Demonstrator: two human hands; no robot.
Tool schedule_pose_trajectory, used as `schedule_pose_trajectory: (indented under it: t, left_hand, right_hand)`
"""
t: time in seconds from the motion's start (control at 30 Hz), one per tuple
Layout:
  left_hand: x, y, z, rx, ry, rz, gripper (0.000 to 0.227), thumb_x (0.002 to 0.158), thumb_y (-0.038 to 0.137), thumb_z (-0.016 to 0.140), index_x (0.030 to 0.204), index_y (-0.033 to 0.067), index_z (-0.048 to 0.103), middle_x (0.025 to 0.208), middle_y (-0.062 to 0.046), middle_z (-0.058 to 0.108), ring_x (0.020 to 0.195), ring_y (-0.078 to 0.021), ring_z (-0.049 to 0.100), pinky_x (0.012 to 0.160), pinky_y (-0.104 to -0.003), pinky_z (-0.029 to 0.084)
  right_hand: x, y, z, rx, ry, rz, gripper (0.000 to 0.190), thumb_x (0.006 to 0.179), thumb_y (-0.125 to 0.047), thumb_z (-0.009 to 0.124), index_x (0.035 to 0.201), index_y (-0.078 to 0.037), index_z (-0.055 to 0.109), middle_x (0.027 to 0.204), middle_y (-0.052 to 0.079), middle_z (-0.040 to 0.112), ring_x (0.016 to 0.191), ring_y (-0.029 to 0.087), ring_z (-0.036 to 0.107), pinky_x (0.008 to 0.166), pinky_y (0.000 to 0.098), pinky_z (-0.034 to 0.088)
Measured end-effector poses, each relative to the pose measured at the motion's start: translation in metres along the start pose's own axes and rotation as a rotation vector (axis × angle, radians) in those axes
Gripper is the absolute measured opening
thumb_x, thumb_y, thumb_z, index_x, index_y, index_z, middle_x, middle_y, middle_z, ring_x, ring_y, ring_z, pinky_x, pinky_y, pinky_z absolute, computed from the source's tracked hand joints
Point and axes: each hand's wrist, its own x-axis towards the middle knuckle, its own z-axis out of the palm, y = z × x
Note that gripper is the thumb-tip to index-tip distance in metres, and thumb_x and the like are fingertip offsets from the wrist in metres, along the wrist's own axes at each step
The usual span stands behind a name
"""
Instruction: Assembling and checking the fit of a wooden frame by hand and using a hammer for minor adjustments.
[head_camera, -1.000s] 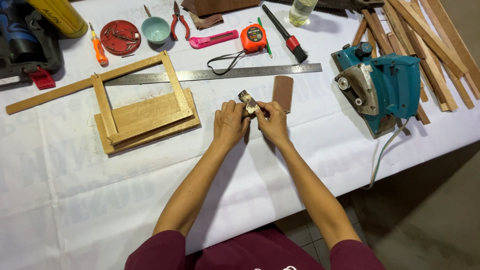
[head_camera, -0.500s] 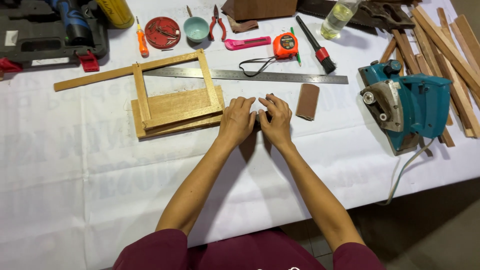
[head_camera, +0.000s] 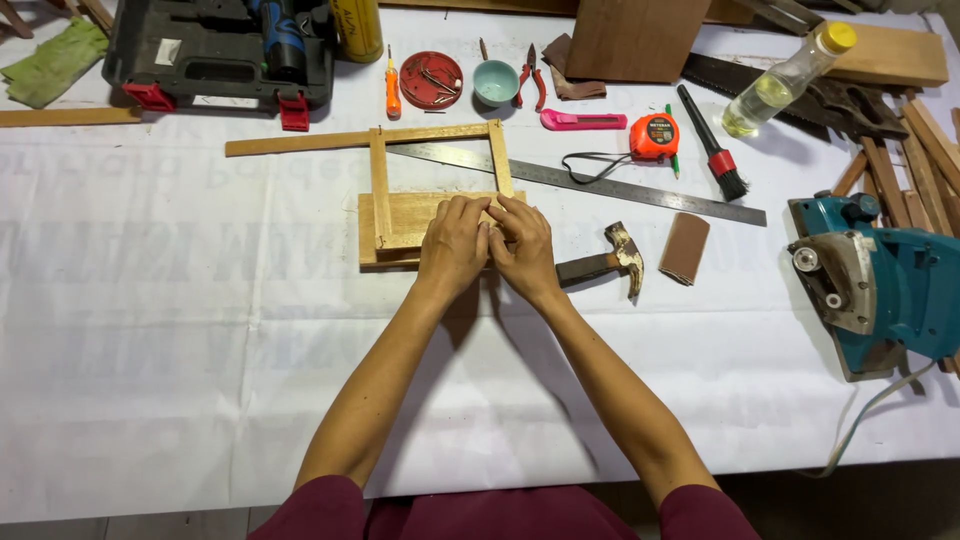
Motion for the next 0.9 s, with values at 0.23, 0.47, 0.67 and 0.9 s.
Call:
schedule_pose_trajectory:
  t: [0.23,0.47,0.67,0.9]
  left_hand:
    - [0.008,-0.040,-0.014,-0.002,-0.012,-0.055,0.032,0.096,0.005,0.062,0.129,0.0027,0.062,0.114,-0.014,0.061,0.108,-0.0306,0.060,0.092,-0.043,0.054]
    - [0.032,-0.061,-0.030,-0.016,-0.006,-0.049,0.036,0.092,0.006,0.065,0.128,0.0005,0.063,0.112,-0.015,0.062,0.106,-0.0320,0.060,0.094,-0.045,0.054]
    - [0.066,-0.084,-0.027,-0.028,0.015,-0.039,0.037,0.089,0.009,0.068,0.125,0.0018,0.063,0.112,-0.016,0.062,0.108,-0.0356,0.060,0.092,-0.047,0.053]
    - [0.116,-0.124,-0.009,0.020,0.056,-0.012,0.031,0.088,0.006,0.068,0.119,0.0048,0.067,0.109,-0.016,0.063,0.109,-0.0371,0.061,0.093,-0.048,0.053]
  right_hand:
    - [0.026,-0.020,0.029,0.012,-0.057,0.017,0.033,0.092,-0.014,0.070,0.124,-0.003,0.073,0.137,0.014,0.066,0.133,0.033,0.057,0.117,0.0484,0.037]
    - [0.057,-0.015,0.051,0.024,-0.059,0.000,0.034,0.091,-0.013,0.070,0.124,-0.005,0.073,0.137,0.014,0.067,0.134,0.033,0.056,0.115,0.0470,0.040]
    - [0.088,-0.002,0.062,0.047,-0.038,-0.033,0.036,0.089,-0.013,0.072,0.125,-0.008,0.073,0.136,0.015,0.066,0.129,0.035,0.059,0.112,0.0454,0.044]
    - [0.135,0.031,0.077,0.001,-0.006,-0.137,0.034,0.089,-0.012,0.073,0.123,-0.008,0.073,0.136,0.016,0.066,0.129,0.037,0.059,0.112,0.0484,0.042]
